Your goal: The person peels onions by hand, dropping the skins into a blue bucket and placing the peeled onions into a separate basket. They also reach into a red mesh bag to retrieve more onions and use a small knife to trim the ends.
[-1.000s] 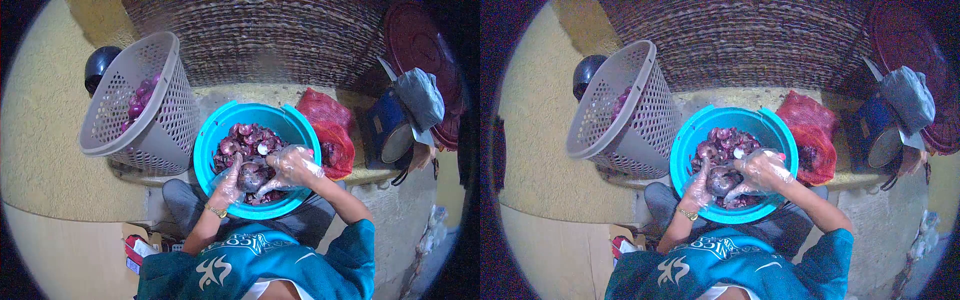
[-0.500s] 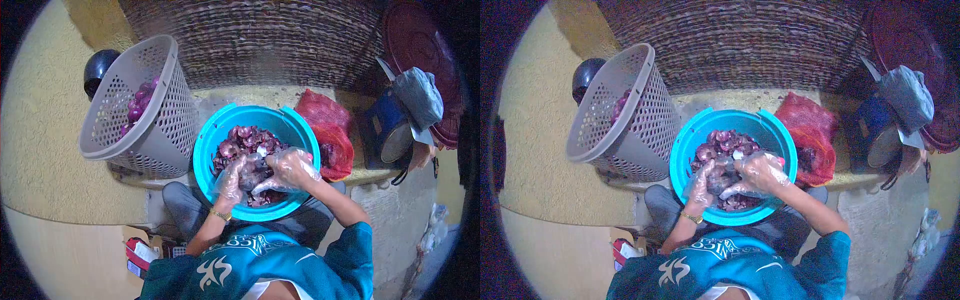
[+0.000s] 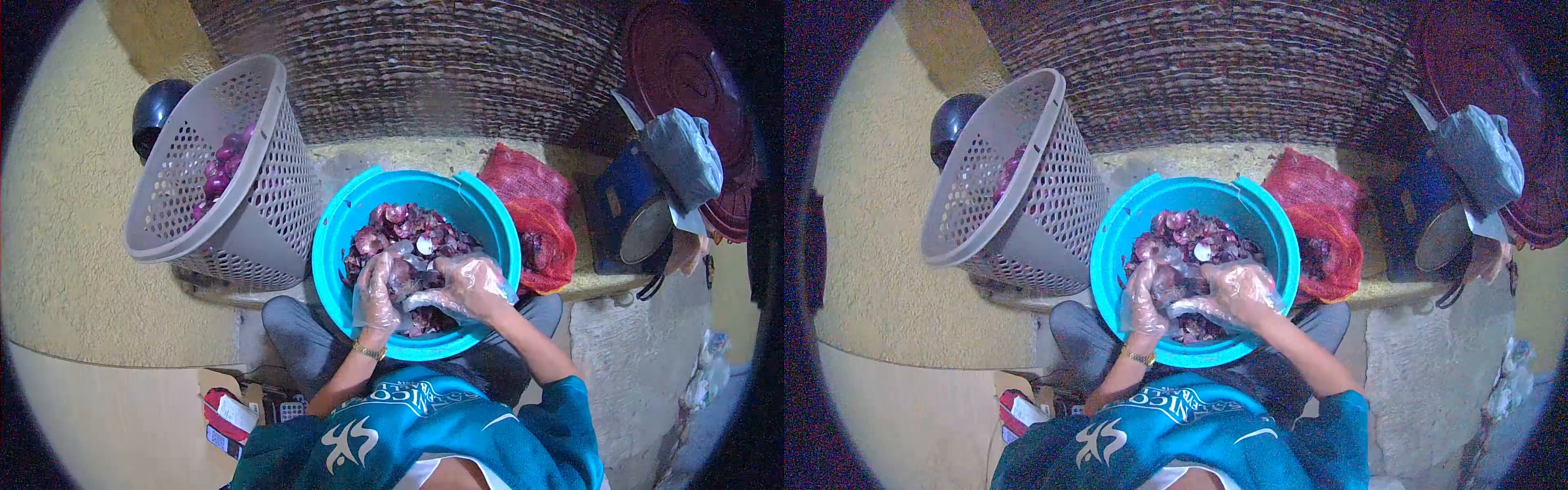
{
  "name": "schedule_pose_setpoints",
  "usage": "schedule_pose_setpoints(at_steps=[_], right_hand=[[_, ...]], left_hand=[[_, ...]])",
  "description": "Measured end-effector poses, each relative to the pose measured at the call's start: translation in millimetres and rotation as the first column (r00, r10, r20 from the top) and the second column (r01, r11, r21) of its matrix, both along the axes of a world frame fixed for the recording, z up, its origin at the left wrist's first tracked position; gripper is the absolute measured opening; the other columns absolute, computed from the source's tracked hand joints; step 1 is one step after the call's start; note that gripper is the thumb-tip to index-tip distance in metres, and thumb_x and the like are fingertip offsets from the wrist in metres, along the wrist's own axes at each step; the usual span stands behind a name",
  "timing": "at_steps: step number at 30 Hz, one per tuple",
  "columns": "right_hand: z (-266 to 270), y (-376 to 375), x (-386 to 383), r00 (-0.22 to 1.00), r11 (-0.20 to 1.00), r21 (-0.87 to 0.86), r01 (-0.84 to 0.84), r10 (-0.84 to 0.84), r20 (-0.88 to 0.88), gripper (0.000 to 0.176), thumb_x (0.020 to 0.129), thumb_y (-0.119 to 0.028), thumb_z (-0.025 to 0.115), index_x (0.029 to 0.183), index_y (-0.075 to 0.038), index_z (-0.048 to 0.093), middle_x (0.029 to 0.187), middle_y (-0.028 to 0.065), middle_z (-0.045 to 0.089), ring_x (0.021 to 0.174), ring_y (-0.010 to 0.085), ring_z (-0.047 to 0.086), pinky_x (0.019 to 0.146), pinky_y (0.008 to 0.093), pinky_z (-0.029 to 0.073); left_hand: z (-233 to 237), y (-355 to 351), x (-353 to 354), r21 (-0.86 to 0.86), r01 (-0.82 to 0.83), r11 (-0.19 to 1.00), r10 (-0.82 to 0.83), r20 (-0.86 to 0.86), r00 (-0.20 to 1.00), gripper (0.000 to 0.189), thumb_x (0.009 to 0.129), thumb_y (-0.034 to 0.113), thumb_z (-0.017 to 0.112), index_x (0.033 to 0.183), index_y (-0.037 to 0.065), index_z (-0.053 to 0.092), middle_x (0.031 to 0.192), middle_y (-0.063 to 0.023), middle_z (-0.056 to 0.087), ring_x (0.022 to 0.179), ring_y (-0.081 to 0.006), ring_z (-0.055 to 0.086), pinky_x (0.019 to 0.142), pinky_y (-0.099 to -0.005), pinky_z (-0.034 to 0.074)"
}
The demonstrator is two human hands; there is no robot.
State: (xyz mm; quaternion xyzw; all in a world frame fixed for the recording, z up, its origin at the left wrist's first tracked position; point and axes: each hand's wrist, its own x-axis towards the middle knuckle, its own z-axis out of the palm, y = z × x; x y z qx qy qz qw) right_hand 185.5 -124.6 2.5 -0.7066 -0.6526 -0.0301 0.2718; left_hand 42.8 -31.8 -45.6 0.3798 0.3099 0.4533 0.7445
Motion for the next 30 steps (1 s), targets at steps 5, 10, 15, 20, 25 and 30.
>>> schedule_pose_setpoints(at_steps=[5, 10, 15, 20, 25, 30], right_hand=[[6, -3, -12, 0.978, 0.977, -0.21, 0.04, -0.082, -0.193, 0.069, 0.067, -0.072, 0.068, 0.087, -0.006, 0.067, 0.062, 0.017, 0.063, 0.058, 0.0332, 0.066, 0.055, 0.0469, 0.05], [-7, -5, -6, 0.985, 0.985, -0.165, 0.048, -0.074, -0.158, 0.068, 0.064, -0.072, 0.071, 0.088, -0.008, 0.068, 0.062, 0.0157, 0.063, 0.057, 0.0331, 0.065, 0.055, 0.0467, 0.05], [-1, -6, 9, 0.999, 0.995, -0.096, 0.034, -0.031, 0.03, 0.069, 0.057, -0.07, 0.077, 0.08, -0.006, 0.062, 0.054, 0.0122, 0.057, 0.05, 0.0278, 0.062, 0.049, 0.0401, 0.046], [-1, -6, 4, 0.971, 1.0, -0.027, 0.006, 0.001, 0.239, 0.066, 0.07, -0.072, 0.065, 0.082, -0.007, 0.059, 0.057, 0.0133, 0.06, 0.053, 0.032, 0.063, 0.052, 0.0456, 0.049], [-1, -9, -7, 1.0, 1.0, 0.009, 0.001, -0.001, -0.014, 0.06, 0.071, -0.065, 0.071, 0.087, -0.007, 0.063, 0.058, 0.0139, 0.06, 0.052, 0.0298, 0.063, 0.051, 0.0448, 0.048], [-11, -10, -20, 0.968, 0.988, -0.121, 0.097, -0.122, -0.219, 0.057, 0.07, -0.059, 0.075, 0.091, -0.006, 0.067, 0.059, 0.0152, 0.061, 0.052, 0.0301, 0.063, 0.052, 0.0439, 0.048]], left_hand=[[6, -4, 0, 0.057, -0.065, 0.996, 0.068, -0.056, 0.996, 0.029, 0.096, 0.027, 0.056, 0.105, 0.002, 0.066, 0.101, -0.0063, 0.065, 0.091, -0.0124, 0.058, 0.084, -0.0294, 0.047], [12, -4, 2, 0.301, -0.126, 0.945, 0.167, -0.114, 0.979, 0.033, 0.097, 0.03, 0.055, 0.11, 0.001, 0.065, 0.103, -0.0076, 0.065, 0.093, -0.0154, 0.059, 0.087, -0.0319, 0.046], [37, 9, -7, -0.33, 0.359, 0.873, -0.263, 0.302, 0.916, 0.054, 0.096, 0.051, 0.051, 0.112, 0.001, 0.062, 0.107, -0.0125, 0.066, 0.101, -0.0236, 0.063, 0.094, -0.0405, 0.05], [25, 6, -3, -0.365, 0.26, 0.894, -0.222, 0.145, 0.964, 0.046, 0.094, 0.049, 0.056, 0.102, 0.004, 0.063, 0.1, -0.0118, 0.067, 0.092, -0.0251, 0.067, 0.083, -0.0442, 0.057], [23, 0, 5, -0.385, 0.092, 0.919, -0.045, 0.131, 0.99, 0.034, 0.095, 0.04, 0.057, 0.097, 0.006, 0.064, 0.093, -0.0074, 0.066, 0.087, -0.0199, 0.066, 0.08, -0.0382, 0.056], [23, -4, 7, -0.263, -0.019, 0.965, 0.053, 0.123, 0.991, 0.031, 0.096, 0.036, 0.056, 0.097, 0.006, 0.065, 0.092, -0.0048, 0.064, 0.09, -0.0166, 0.064, 0.081, -0.0333, 0.053]])
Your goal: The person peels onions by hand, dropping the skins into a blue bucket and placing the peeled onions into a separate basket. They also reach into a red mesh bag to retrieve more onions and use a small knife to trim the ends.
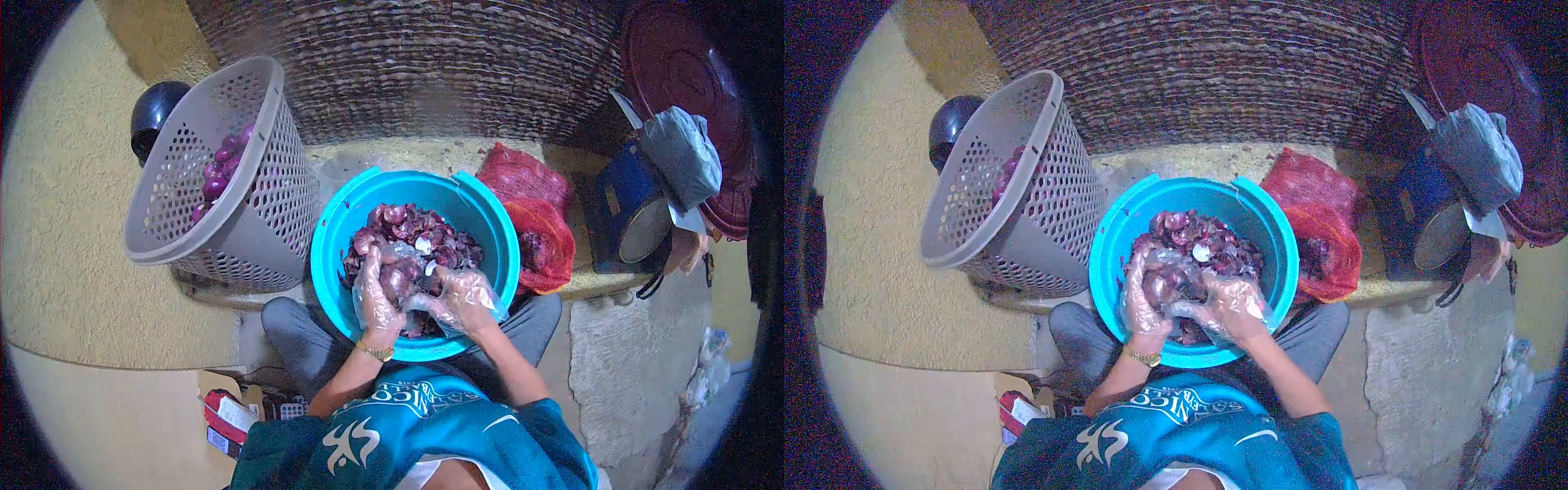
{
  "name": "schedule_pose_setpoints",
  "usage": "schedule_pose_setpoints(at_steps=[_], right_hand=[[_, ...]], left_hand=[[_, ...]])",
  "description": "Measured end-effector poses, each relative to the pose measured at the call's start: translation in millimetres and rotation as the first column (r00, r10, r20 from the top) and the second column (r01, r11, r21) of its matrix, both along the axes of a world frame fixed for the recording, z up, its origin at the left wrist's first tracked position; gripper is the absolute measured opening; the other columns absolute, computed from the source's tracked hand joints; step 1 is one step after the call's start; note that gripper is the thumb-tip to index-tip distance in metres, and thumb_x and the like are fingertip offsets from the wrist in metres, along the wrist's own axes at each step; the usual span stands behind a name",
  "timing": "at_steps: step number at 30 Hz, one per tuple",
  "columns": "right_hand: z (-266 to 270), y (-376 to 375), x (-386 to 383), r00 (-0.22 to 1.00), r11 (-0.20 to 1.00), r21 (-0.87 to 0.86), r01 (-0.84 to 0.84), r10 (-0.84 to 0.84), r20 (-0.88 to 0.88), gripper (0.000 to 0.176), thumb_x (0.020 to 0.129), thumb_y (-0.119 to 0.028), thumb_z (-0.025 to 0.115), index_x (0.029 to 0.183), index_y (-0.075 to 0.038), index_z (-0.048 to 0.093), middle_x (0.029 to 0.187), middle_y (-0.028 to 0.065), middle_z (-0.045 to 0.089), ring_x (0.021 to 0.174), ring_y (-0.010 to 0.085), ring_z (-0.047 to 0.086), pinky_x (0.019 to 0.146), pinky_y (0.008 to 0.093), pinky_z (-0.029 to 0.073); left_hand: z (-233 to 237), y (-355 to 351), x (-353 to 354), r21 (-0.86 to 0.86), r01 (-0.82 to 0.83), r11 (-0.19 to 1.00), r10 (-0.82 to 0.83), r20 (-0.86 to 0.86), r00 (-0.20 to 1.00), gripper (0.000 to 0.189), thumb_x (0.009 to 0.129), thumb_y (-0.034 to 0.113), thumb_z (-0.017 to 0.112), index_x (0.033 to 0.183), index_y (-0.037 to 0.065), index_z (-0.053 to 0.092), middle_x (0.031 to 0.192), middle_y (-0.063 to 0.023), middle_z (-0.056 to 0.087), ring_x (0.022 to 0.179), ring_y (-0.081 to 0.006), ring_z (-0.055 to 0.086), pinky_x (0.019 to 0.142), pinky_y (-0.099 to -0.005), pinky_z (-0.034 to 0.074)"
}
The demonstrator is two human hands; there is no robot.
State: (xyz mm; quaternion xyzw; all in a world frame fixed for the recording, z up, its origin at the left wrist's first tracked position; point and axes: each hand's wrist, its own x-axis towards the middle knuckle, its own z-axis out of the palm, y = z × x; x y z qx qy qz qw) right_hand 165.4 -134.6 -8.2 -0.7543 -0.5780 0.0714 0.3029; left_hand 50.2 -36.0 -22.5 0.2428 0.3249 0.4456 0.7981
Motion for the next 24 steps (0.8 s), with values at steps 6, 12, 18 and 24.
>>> schedule_pose_setpoints(at_steps=[6, 12, 18, 24], right_hand=[[9, 3, -10, 0.984, 0.997, -0.04, 0.073, -0.079, -0.16, 0.069, 0.064, -0.067, 0.074, 0.097, -0.006, 0.071, 0.065, 0.0166, 0.065, 0.06, 0.0316, 0.066, 0.059, 0.0418, 0.051], [3, 4, 2, 0.995, 0.995, 0.06, 0.079, -0.075, -0.071, 0.074, 0.059, -0.072, 0.074, 0.09, -0.005, 0.069, 0.061, 0.015, 0.064, 0.057, 0.0301, 0.066, 0.058, 0.0429, 0.051], [-14, 4, 16, 0.988, 0.992, 0.126, -0.017, -0.002, 0.152, 0.063, 0.058, -0.066, 0.078, 0.084, -0.01, 0.064, 0.048, 0.0068, 0.049, 0.045, 0.0267, 0.055, 0.046, 0.0436, 0.04], [-2, 7, 16, 0.985, 0.993, 0.119, 0.009, -0.03, 0.171, 0.065, 0.056, -0.068, 0.079, 0.072, -0.009, 0.058, 0.053, 0.0107, 0.055, 0.048, 0.029, 0.058, 0.049, 0.0411, 0.044]], left_hand=[[-26, -1, -5, 0.182, -0.089, 0.979, 0.112, -0.121, 0.986, 0.032, 0.1, 0.033, 0.05, 0.115, 0.006, 0.061, 0.106, -0.005, 0.063, 0.101, -0.016, 0.061, 0.087, -0.0335, 0.05], [-10, -13, -9, 0.853, 0.13, 0.505, 0.236, -0.282, 0.93, 0.04, 0.1, 0.034, 0.046, 0.125, 0.004, 0.055, 0.118, -0.0085, 0.063, 0.112, -0.0202, 0.059, 0.098, -0.0366, 0.047], [2, -1, -9, -0.101, 0.195, 0.976, -0.177, 0.166, 0.97, 0.033, 0.093, 0.033, 0.061, 0.113, 0.007, 0.062, 0.112, -0.0081, 0.065, 0.105, -0.0197, 0.063, 0.092, -0.038, 0.052], [-12, 8, -5, -0.233, 0.14, 0.962, -0.096, 0.193, 0.977, 0.029, 0.092, 0.031, 0.063, 0.111, 0.009, 0.065, 0.106, -0.0043, 0.067, 0.097, -0.0188, 0.065, 0.085, -0.0378, 0.054]])
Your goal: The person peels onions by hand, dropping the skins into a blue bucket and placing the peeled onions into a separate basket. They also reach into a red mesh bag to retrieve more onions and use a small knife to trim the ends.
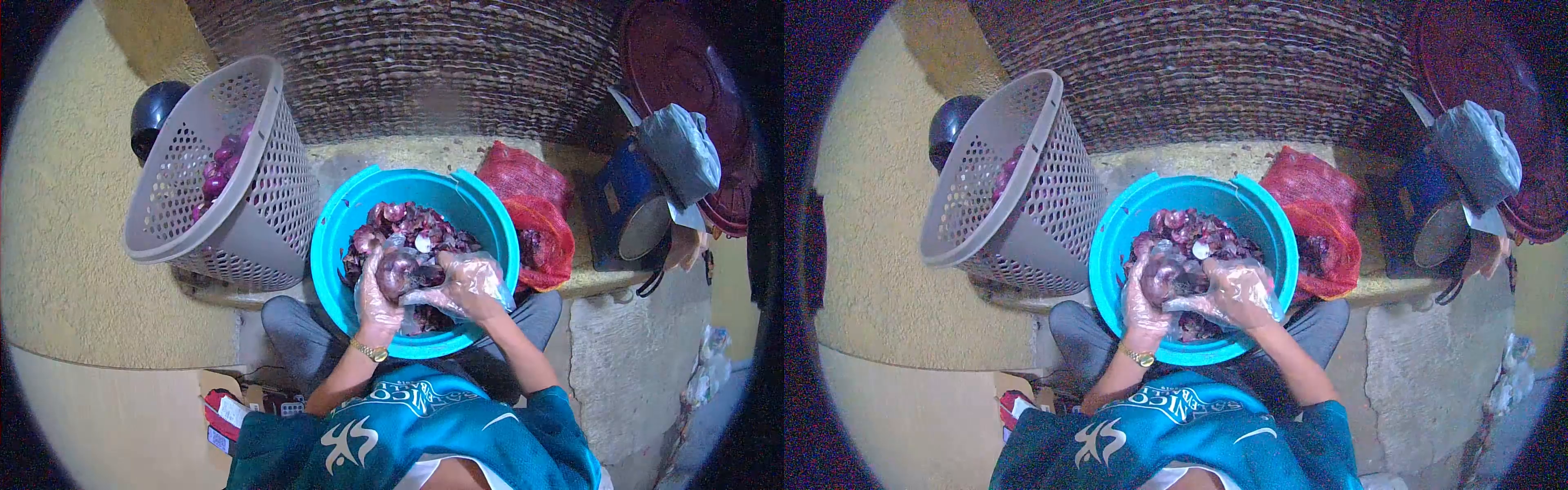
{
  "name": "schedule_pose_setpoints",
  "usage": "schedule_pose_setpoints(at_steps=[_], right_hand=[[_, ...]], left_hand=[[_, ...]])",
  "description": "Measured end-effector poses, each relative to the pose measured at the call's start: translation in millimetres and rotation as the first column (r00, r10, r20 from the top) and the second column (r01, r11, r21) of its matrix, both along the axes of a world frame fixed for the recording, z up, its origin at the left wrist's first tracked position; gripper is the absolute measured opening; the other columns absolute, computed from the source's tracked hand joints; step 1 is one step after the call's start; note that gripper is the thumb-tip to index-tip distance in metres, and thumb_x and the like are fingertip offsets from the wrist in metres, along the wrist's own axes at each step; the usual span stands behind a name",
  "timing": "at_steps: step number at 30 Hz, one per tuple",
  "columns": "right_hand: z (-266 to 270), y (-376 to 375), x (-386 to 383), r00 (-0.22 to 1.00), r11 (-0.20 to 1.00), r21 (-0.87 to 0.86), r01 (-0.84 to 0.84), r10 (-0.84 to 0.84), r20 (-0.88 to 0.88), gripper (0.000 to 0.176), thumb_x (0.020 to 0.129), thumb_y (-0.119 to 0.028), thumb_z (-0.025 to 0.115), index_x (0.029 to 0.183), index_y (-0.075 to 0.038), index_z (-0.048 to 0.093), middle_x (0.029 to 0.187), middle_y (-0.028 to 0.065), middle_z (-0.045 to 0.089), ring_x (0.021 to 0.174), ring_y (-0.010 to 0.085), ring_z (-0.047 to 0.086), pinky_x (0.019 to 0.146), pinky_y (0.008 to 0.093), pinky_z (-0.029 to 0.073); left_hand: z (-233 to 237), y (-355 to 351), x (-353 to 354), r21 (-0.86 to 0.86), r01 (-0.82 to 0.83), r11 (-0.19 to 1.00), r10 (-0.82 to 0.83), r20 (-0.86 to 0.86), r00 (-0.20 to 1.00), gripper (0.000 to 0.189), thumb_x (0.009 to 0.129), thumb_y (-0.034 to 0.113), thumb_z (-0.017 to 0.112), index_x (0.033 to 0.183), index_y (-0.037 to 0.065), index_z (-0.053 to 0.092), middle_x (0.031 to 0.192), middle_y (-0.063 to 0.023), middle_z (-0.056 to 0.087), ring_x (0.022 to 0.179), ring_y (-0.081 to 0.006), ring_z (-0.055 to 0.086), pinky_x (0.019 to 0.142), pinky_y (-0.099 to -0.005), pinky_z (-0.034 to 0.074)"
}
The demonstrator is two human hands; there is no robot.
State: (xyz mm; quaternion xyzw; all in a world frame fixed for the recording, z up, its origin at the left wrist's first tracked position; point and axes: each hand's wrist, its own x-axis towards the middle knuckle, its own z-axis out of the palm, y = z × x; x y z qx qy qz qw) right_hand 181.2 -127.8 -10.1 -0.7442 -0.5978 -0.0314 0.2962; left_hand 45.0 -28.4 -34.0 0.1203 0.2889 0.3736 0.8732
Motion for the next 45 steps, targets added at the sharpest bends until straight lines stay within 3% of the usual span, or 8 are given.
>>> schedule_pose_setpoints(at_steps=[17, 26, 28, 34, 36, 38, 41, 45], right_hand=[[-5, 4, 18, 0.965, 0.991, -0.124, -0.042, 0.073, 0.251, 0.052, 0.065, -0.054, 0.077, 0.079, -0.009, 0.055, 0.061, 0.0127, 0.058, 0.058, 0.032, 0.061, 0.054, 0.0445, 0.044], [-24, 5, -11, 0.998, 0.994, 0.095, 0.046, -0.05, 0.042, 0.058, 0.067, -0.061, 0.076, 0.069, -0.006, 0.058, 0.052, 0.0145, 0.055, 0.051, 0.0339, 0.059, 0.051, 0.0434, 0.044], [-3, 5, -16, 0.971, 0.999, -0.041, 0.008, -0.018, -0.237, 0.062, 0.07, -0.065, 0.071, 0.078, -0.004, 0.062, 0.054, 0.0132, 0.058, 0.051, 0.0306, 0.062, 0.05, 0.0432, 0.046], [5, 1, -11, 0.981, 0.993, -0.11, 0.034, -0.055, -0.187, 0.067, 0.065, -0.07, 0.071, 0.074, -0.005, 0.06, 0.054, 0.0137, 0.058, 0.05, 0.0319, 0.062, 0.051, 0.0427, 0.048], [18, -4, 2, 1.0, 0.999, -0.031, 0.007, -0.007, -0.013, 0.066, 0.057, -0.066, 0.078, 0.068, -0.006, 0.056, 0.049, 0.0124, 0.051, 0.046, 0.0329, 0.055, 0.047, 0.0436, 0.041], [19, -5, 12, 0.999, 0.996, -0.082, -0.044, 0.043, -0.017, 0.061, 0.059, -0.063, 0.078, 0.073, -0.007, 0.058, 0.054, 0.0117, 0.053, 0.052, 0.0321, 0.058, 0.051, 0.0449, 0.042], [7, -4, 17, 0.99, 0.977, -0.213, -0.007, 0.037, 0.136, 0.056, 0.061, -0.06, 0.078, 0.081, -0.01, 0.063, 0.06, 0.0117, 0.057, 0.059, 0.0311, 0.061, 0.055, 0.0466, 0.043], [-30, 5, 11, 0.991, 0.991, 0.127, -0.047, 0.03, 0.133, 0.065, 0.065, -0.069, 0.071, 0.08, -0.006, 0.061, 0.051, 0.0102, 0.052, 0.048, 0.0297, 0.057, 0.049, 0.0459, 0.043]], left_hand=[[4, -6, 2, -0.009, 0.064, 0.998, -0.063, 0.061, 0.996, 0.025, 0.092, 0.029, 0.061, 0.107, 0.009, 0.065, 0.1, -0.0062, 0.069, 0.09, -0.0202, 0.068, 0.083, -0.0369, 0.056], [6, -12, 8, 0.061, -0.174, 0.983, 0.177, -0.038, 0.984, 0.027, 0.092, 0.028, 0.061, 0.112, 0.01, 0.064, 0.106, -0.0075, 0.066, 0.1, -0.0173, 0.064, 0.084, -0.0341, 0.055], [-3, -16, 8, 0.45, -0.237, 0.861, 0.321, -0.119, 0.94, 0.031, 0.092, 0.022, 0.062, 0.119, 0.008, 0.061, 0.115, -0.0082, 0.062, 0.106, -0.0183, 0.061, 0.09, -0.0346, 0.053], [10, -20, 0, 0.544, -0.086, 0.834, 0.077, 0.04, 0.996, 0.034, 0.093, 0.015, 0.059, 0.124, 0.004, 0.055, 0.126, -0.0102, 0.058, 0.113, -0.0228, 0.058, 0.096, -0.0364, 0.049], [-7, -11, -2, 0.843, 0.049, 0.536, 0.253, -0.216, 0.943, 0.032, 0.094, 0.026, 0.054, 0.119, 0.007, 0.06, 0.122, -0.0114, 0.062, 0.111, -0.0232, 0.06, 0.095, -0.0394, 0.05], [-6, 12, -14, 0.157, 0.341, 0.927, -0.368, 0.202, 0.908, 0.033, 0.094, 0.031, 0.053, 0.115, 0.008, 0.063, 0.117, -0.012, 0.065, 0.108, -0.0242, 0.062, 0.095, -0.0424, 0.051], [16, 6, -5, 0.05, 0.301, 0.952, -0.306, 0.147, 0.941, 0.03, 0.093, 0.028, 0.059, 0.113, 0.006, 0.063, 0.11, -0.0114, 0.067, 0.101, -0.024, 0.065, 0.089, -0.042, 0.054], [14, -2, 7, -0.029, 0.097, 0.995, -0.095, 0.084, 0.992, 0.028, 0.091, 0.031, 0.063, 0.105, 0.006, 0.064, 0.101, -0.0105, 0.069, 0.088, -0.0242, 0.068, 0.081, -0.0407, 0.057]])
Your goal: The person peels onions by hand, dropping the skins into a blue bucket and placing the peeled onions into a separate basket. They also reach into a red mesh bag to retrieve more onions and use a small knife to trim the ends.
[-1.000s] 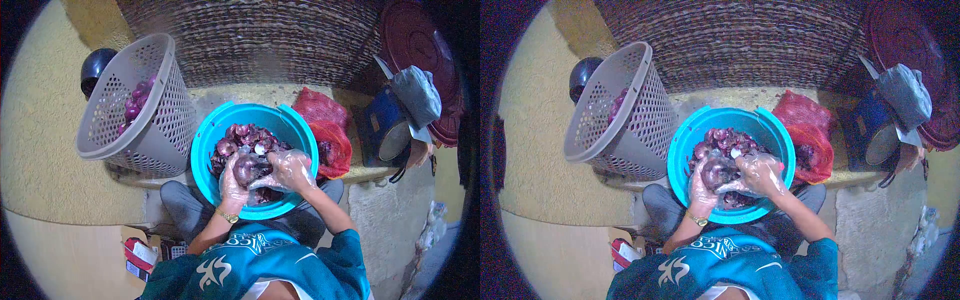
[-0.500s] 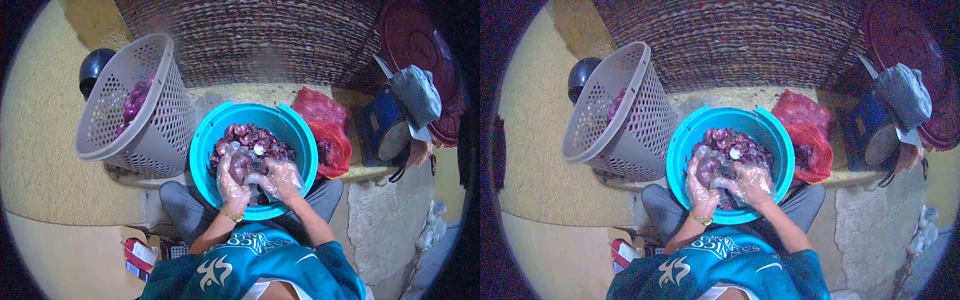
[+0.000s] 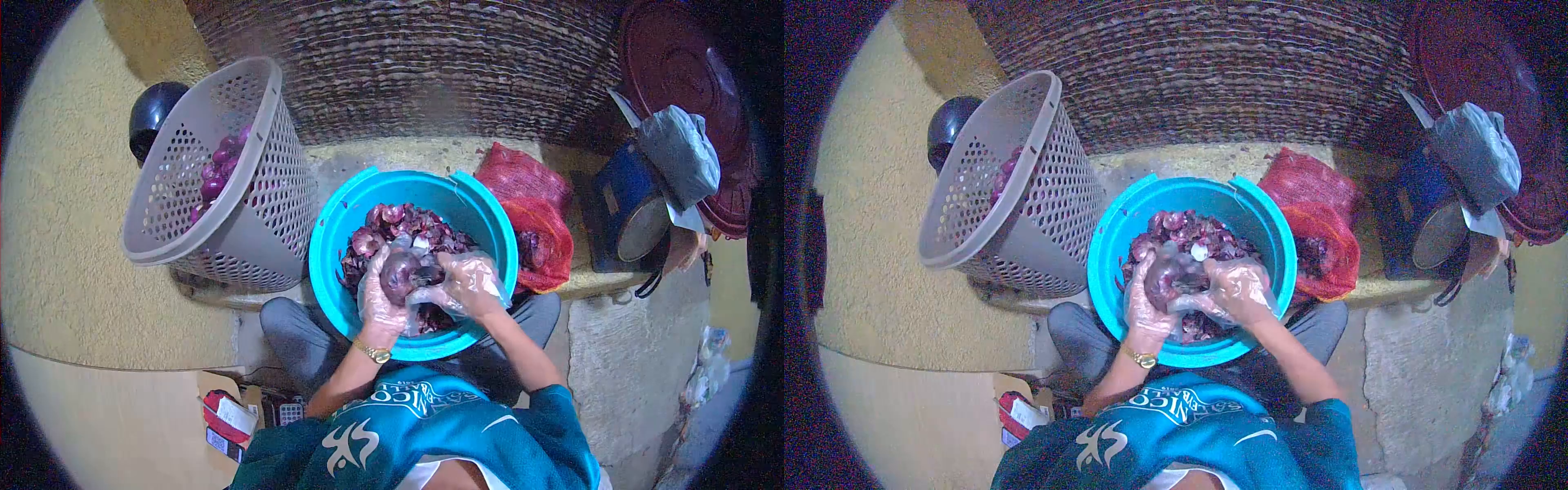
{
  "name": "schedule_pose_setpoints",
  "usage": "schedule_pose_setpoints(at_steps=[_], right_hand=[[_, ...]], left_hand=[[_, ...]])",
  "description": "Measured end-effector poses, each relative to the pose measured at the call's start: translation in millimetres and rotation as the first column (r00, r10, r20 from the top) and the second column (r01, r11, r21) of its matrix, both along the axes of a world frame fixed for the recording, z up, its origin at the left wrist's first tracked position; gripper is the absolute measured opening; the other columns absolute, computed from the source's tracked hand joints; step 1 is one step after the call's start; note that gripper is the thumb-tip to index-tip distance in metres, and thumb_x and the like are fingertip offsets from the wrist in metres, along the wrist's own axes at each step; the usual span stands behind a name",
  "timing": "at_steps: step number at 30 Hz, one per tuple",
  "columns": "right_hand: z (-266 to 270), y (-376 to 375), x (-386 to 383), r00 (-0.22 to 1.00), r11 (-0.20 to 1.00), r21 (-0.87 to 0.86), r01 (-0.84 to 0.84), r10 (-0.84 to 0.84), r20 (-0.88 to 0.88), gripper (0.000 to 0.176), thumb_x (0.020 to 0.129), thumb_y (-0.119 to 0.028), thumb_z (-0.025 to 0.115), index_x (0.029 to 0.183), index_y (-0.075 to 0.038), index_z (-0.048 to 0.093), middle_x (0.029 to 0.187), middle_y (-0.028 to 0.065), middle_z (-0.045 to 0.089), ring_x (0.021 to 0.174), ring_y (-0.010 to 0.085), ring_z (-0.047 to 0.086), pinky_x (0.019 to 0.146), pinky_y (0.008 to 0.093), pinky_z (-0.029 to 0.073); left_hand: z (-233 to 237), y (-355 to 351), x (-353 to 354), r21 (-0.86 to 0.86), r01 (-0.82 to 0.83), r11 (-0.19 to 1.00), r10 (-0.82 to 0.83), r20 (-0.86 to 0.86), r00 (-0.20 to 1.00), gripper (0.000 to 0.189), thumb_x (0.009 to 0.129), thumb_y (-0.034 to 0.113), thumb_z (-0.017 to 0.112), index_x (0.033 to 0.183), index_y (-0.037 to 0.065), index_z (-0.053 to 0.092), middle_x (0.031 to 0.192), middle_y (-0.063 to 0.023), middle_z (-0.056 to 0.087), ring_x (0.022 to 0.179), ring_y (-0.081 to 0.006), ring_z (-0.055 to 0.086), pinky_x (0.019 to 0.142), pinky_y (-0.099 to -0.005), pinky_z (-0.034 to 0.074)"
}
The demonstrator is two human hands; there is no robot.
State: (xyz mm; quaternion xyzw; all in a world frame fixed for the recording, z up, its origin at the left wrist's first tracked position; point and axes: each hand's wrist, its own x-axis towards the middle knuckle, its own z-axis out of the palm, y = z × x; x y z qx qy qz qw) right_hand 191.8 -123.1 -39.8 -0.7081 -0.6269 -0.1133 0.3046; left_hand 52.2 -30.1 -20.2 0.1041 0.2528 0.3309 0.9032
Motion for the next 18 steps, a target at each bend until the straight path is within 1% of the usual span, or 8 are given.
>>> schedule_pose_setpoints(at_steps=[3, 5, 7, 9, 13, 15, 16, 18], right_hand=[[10, 1, -15, 0.992, 0.997, -0.066, 0.045, -0.052, -0.118, 0.065, 0.068, -0.066, 0.071, 0.088, -0.005, 0.066, 0.051, 0.0117, 0.053, 0.048, 0.0304, 0.059, 0.051, 0.0455, 0.044], [22, 5, -23, 0.91, 0.975, -0.221, -0.011, -0.082, -0.407, 0.063, 0.071, -0.064, 0.071, 0.085, -0.003, 0.068, 0.056, 0.0168, 0.058, 0.054, 0.0329, 0.062, 0.055, 0.0461, 0.047], [27, 8, -32, 0.916, 0.977, -0.211, 0.024, -0.105, -0.387, 0.053, 0.074, -0.058, 0.072, 0.077, -0.005, 0.063, 0.056, 0.0168, 0.057, 0.054, 0.0359, 0.06, 0.054, 0.0463, 0.045], [35, 7, -36, 0.848, 0.984, -0.177, 0.011, -0.103, -0.52, 0.054, 0.075, -0.057, 0.072, 0.077, -0.004, 0.063, 0.057, 0.0175, 0.058, 0.055, 0.0369, 0.06, 0.054, 0.0464, 0.045], [34, 0, -22, 0.883, 0.963, -0.268, 0.032, -0.152, -0.443, 0.06, 0.073, -0.064, 0.069, 0.081, -0.005, 0.068, 0.063, 0.0196, 0.063, 0.06, 0.0355, 0.065, 0.057, 0.0455, 0.049], [23, -4, -9, 0.917, 0.992, -0.123, -0.02, -0.03, -0.397, 0.06, 0.071, -0.066, 0.069, 0.078, -0.006, 0.066, 0.06, 0.0167, 0.062, 0.057, 0.034, 0.064, 0.055, 0.0455, 0.048], [22, -5, -7, 0.917, 0.992, -0.122, -0.021, -0.03, -0.398, 0.06, 0.071, -0.066, 0.069, 0.078, -0.006, 0.066, 0.06, 0.0167, 0.062, 0.057, 0.034, 0.064, 0.055, 0.0455, 0.048], [23, -9, -5, 0.983, 0.982, -0.187, 0.001, -0.036, -0.179, 0.062, 0.068, -0.07, 0.068, 0.075, -0.009, 0.062, 0.055, 0.013, 0.057, 0.052, 0.0306, 0.062, 0.05, 0.0459, 0.046]], left_hand=[[5, -2, 3, -0.054, -0.062, 0.997, 0.065, 0.062, 0.996, 0.025, 0.091, 0.031, 0.063, 0.098, 0.007, 0.064, 0.095, -0.0097, 0.069, 0.084, -0.0249, 0.068, 0.078, -0.0409, 0.058], [9, -1, 5, -0.006, -0.19, 0.982, 0.19, 0.001, 0.982, 0.026, 0.091, 0.03, 0.063, 0.102, 0.007, 0.063, 0.093, -0.0095, 0.069, 0.083, -0.025, 0.068, 0.076, -0.0403, 0.057], [1, 2, 4, -0.002, -0.189, 0.982, 0.189, 0.044, 0.981, 0.026, 0.091, 0.03, 0.062, 0.105, 0.008, 0.062, 0.097, -0.0095, 0.068, 0.085, -0.0243, 0.068, 0.076, -0.0397, 0.057], [-4, 2, 4, 0.042, -0.225, 0.973, 0.222, 0.069, 0.973, 0.026, 0.092, 0.03, 0.061, 0.108, 0.009, 0.062, 0.101, -0.0095, 0.067, 0.089, -0.023, 0.067, 0.078, -0.0396, 0.057], [-13, 0, 1, 0.133, -0.195, 0.972, 0.193, 0.027, 0.981, 0.028, 0.093, 0.03, 0.06, 0.111, 0.009, 0.062, 0.106, -0.0098, 0.066, 0.094, -0.0223, 0.066, 0.083, -0.0393, 0.056], [-22, 6, -7, 0.29, 0.077, 0.954, -0.045, -0.113, 0.993, 0.03, 0.094, 0.031, 0.059, 0.112, 0.008, 0.062, 0.109, -0.0101, 0.066, 0.098, -0.0225, 0.065, 0.089, -0.0394, 0.054], [-13, 15, -17, 0.112, 0.272, 0.956, -0.283, 0.105, 0.953, 0.031, 0.094, 0.032, 0.059, 0.111, 0.005, 0.063, 0.111, -0.0104, 0.066, 0.101, -0.0228, 0.064, 0.092, -0.0399, 0.052], [-17, 15, -17, 0.103, 0.227, 0.969, -0.232, 0.041, 0.972, 0.036, 0.095, 0.032, 0.056, 0.117, 0.004, 0.06, 0.114, -0.0115, 0.066, 0.105, -0.0251, 0.063, 0.094, -0.0414, 0.051]])
